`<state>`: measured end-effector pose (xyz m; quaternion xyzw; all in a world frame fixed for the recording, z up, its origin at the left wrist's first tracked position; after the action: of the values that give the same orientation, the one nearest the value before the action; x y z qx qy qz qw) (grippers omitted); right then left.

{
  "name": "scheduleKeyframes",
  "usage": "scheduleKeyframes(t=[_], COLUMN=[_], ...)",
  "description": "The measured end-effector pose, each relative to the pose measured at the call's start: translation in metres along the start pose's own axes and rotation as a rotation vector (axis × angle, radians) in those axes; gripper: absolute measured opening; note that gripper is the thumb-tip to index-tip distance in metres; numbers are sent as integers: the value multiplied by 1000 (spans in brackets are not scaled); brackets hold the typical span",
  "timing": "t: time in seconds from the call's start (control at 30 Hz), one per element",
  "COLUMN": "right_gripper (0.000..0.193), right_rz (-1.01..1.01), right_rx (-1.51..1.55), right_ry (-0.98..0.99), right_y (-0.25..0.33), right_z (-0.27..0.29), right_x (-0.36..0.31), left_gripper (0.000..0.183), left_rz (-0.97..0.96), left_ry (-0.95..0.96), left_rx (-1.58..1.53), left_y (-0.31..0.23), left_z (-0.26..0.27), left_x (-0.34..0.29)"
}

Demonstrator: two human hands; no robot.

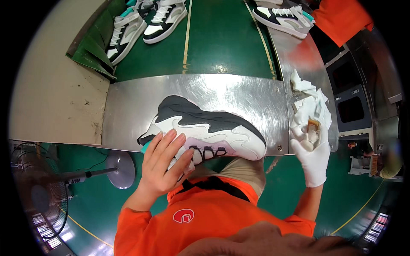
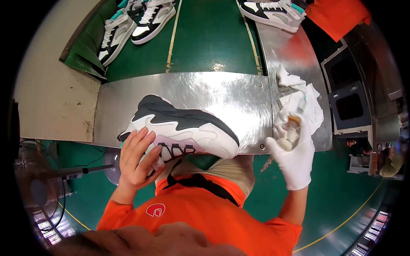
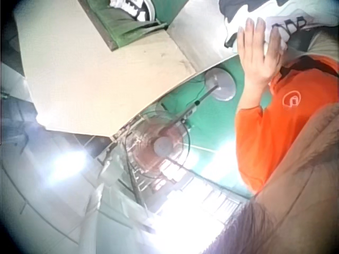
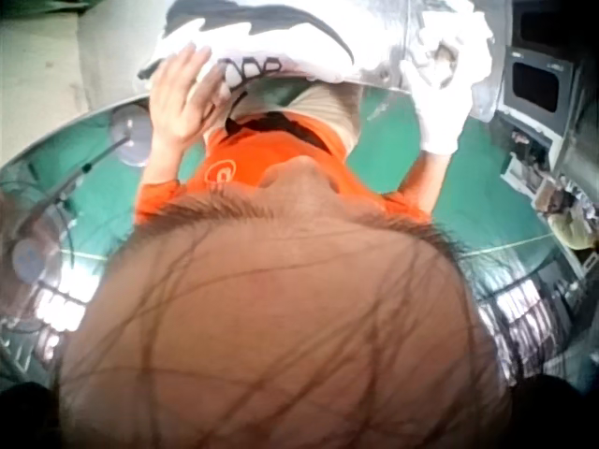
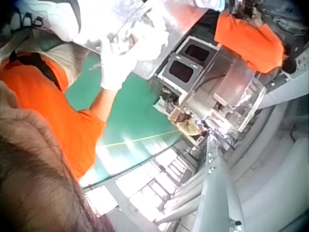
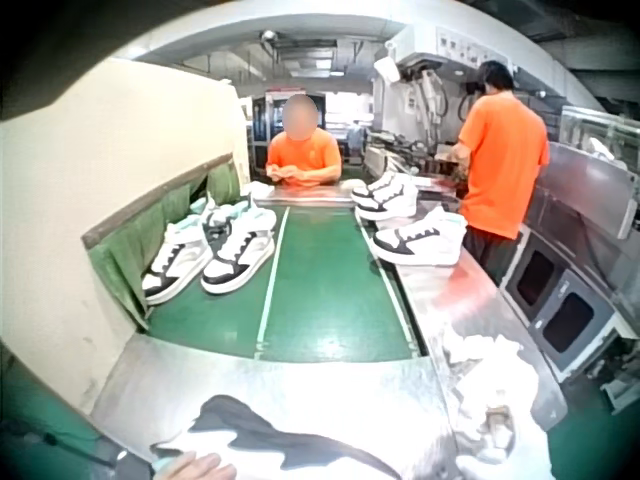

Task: The person applies glue to the sole and upper edges of several white and black high-top sneakers using a syringe. They handle each shoe one at a time, rotating it to cover different areas, and place the finished shoes on a metal table.

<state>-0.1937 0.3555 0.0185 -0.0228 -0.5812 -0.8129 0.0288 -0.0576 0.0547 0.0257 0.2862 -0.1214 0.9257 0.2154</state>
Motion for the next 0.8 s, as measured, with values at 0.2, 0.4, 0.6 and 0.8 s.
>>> scheduleKeyframes(t=[0.2, 0.4, 0.6, 0.8], right_gripper=[43, 46, 91, 90], right_rz=[-340, -171, -292, -383], right_rx=[198, 739, 1015, 769], right_ry=[238, 569, 682, 678], right_y=[-40, 8, -5, 0], right_z=[30, -18, -38, -35], right_x=[-22, -19, -15, -12], left_gripper=[51, 53, 26, 54], left_rz=[-10, -23, 29, -26], left_ry=[36, 48, 18, 81], left_rx=[-16, -15, -7, -12], left_y=[1, 4, 2, 1], left_z=[0, 0, 2, 0], left_x=[4, 8, 14, 14])
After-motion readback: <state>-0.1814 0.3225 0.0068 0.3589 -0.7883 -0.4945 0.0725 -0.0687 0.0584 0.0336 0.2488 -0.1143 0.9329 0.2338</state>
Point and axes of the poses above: each hand's wrist, its own x-axis towards the middle knuckle, its own z-axis out of the back of the hand, y = z × x, the point moved 6 cm from there along x, towards the middle knuckle, and after that the axes turned 4 degrees about -z, right-handed, at the moved point
